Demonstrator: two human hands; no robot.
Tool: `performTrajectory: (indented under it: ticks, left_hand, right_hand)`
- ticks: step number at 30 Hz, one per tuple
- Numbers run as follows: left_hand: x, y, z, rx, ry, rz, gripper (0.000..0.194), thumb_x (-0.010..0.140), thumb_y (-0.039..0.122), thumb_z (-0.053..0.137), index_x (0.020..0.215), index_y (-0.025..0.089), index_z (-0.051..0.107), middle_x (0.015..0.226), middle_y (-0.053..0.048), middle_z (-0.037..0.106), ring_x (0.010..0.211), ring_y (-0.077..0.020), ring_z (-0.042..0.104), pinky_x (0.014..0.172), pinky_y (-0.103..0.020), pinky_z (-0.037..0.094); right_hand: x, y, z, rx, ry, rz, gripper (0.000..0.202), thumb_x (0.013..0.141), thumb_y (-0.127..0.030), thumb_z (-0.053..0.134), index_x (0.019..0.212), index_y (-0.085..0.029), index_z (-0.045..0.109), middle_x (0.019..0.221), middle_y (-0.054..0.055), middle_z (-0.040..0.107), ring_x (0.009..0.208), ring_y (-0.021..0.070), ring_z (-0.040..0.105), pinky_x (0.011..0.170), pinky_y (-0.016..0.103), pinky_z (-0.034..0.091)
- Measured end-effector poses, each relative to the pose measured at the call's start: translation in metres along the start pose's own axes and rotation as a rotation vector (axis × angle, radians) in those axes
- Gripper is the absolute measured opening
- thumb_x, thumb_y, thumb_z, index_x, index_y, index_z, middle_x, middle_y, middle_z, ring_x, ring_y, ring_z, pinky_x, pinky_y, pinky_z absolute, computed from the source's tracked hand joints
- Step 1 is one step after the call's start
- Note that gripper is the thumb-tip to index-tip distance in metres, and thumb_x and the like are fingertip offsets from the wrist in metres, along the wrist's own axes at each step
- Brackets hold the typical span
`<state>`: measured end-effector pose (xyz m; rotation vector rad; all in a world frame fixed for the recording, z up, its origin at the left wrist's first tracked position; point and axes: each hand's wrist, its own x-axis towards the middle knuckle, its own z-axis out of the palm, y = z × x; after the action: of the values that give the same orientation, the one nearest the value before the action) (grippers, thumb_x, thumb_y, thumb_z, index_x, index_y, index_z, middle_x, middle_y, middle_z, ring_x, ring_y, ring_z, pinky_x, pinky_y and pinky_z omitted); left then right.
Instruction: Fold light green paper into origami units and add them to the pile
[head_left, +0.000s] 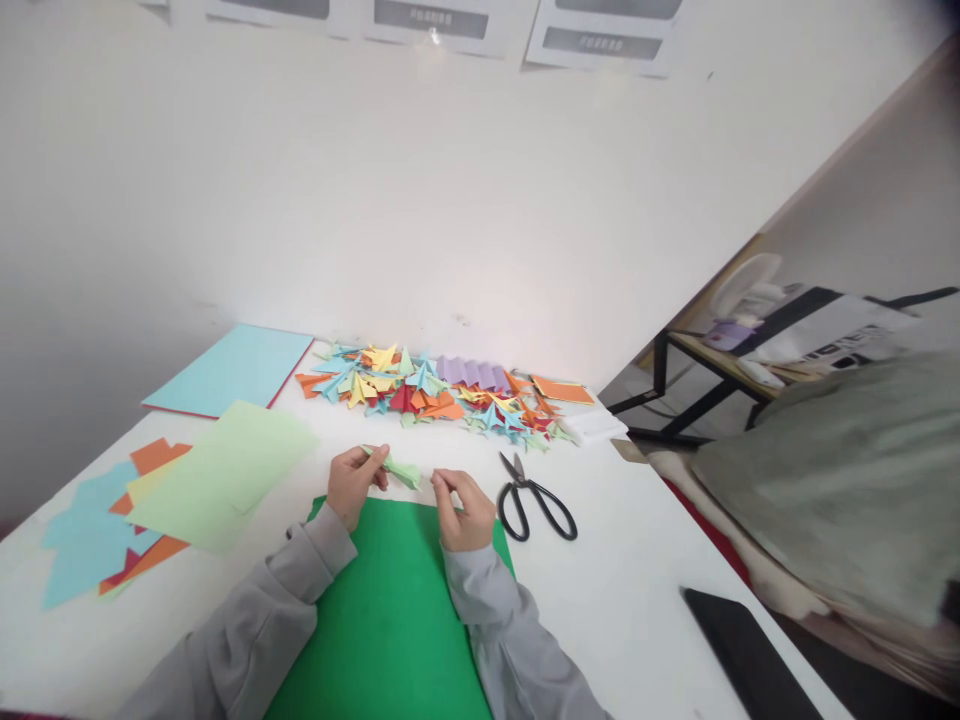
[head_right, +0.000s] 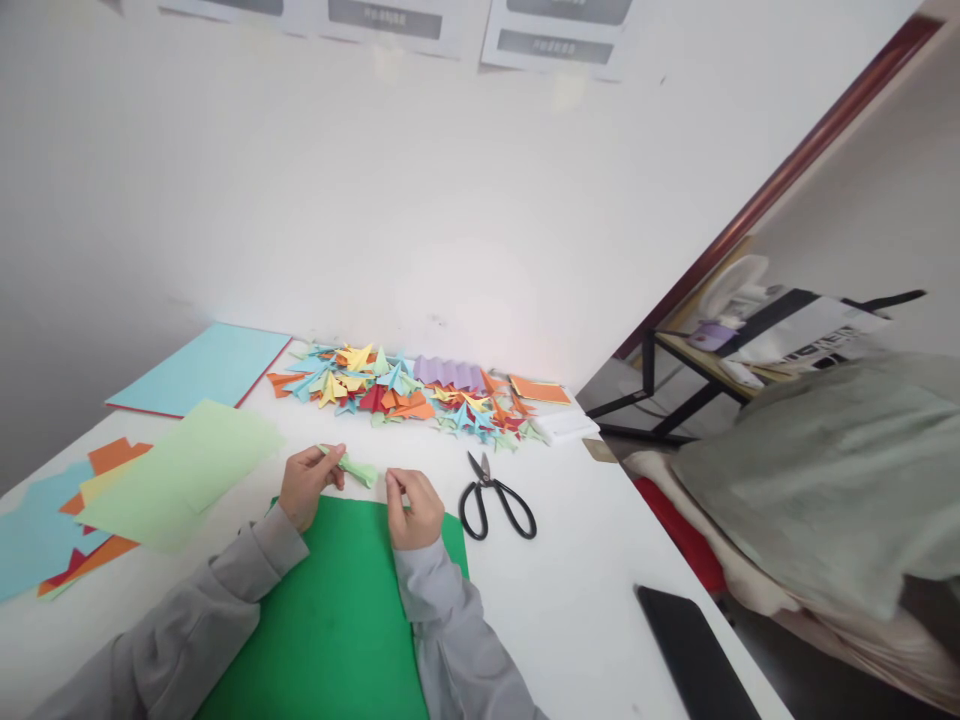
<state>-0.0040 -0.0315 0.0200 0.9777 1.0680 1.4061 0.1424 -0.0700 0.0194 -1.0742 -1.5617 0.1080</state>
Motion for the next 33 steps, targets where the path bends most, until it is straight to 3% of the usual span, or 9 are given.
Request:
performTrajectory:
  ticks: [3,10,15,21,28,33]
  left_hand:
    - [-0.0007,0.0015,0.0004,0.007,-0.024,-0.034,0.027,0.063,0.038,0.062,0.063,0.012,0.058,0.038,0.004,0.049,0.033,-0.008,0.044,0.037,-0.021,0.036]
    - [-0.0046,0.0016,0.0049,0.074,-0.178,-0.102,0.029,0.064,0.041,0.06,0.073,0.013,0.056,0.034,0.007,0.045,0.027,-0.0077,0.041,0.03,-0.019,0.032]
    - [-0.0061,0.0014,0.0065,0.087,-0.279,-0.09,0.035,0.064,0.04,0.06,0.085,0.013,0.053,0.039,0.008,0.046,0.027,-0.0067,0.041,0.03,-0.018,0.031]
    - [-0.0069,-0.0021,0.0087,0.104,-0.246,-0.085,0.037,0.061,0.041,0.062,0.078,0.019,0.036,0.034,0.014,0.038,0.025,-0.0076,0.039,0.028,-0.016,0.024]
    - [-0.0077,-0.0059,0.0081,0.101,-0.241,-0.103,0.048,0.062,0.042,0.061,0.095,0.018,0.036,0.039,0.013,0.039,0.031,-0.004,0.031,0.034,-0.015,0.021]
    - [-0.0071,-0.0053,0.0089,0.193,-0.24,-0.048,0.034,0.064,0.048,0.056,0.064,0.017,0.041,0.042,0.01,0.033,0.038,-0.0046,0.029,0.038,-0.018,0.022]
  right_hand:
    - [0.0024,0.0017,0.0003,0.025,0.038,0.035,0.012,0.075,-0.013,0.049,0.079,-0.017,0.06,0.067,0.004,0.06,0.059,0.0133,0.053,0.054,0.027,0.045]
    - [0.0017,-0.0016,0.0044,0.108,-0.185,-0.027,0.011,0.074,-0.015,0.052,0.077,-0.019,0.062,0.07,0.005,0.061,0.068,0.0157,0.056,0.059,0.029,0.047]
    - [-0.0006,-0.0063,0.0053,0.113,-0.242,-0.046,0.012,0.075,-0.015,0.051,0.079,-0.02,0.062,0.069,0.005,0.06,0.068,0.0155,0.055,0.061,0.029,0.047]
    - [-0.0019,-0.0021,0.0061,0.116,-0.261,-0.103,0.015,0.076,-0.013,0.049,0.081,-0.019,0.061,0.07,0.006,0.06,0.07,0.0159,0.054,0.061,0.03,0.047]
    - [-0.0043,0.0001,0.0078,0.056,-0.293,-0.132,0.015,0.077,-0.017,0.05,0.084,-0.021,0.063,0.073,0.005,0.059,0.07,0.0152,0.053,0.062,0.029,0.047]
    - [-0.0051,0.0009,0.0071,-0.012,-0.312,-0.19,0.018,0.078,-0.016,0.048,0.088,-0.021,0.062,0.074,0.006,0.059,0.071,0.0162,0.052,0.061,0.03,0.046]
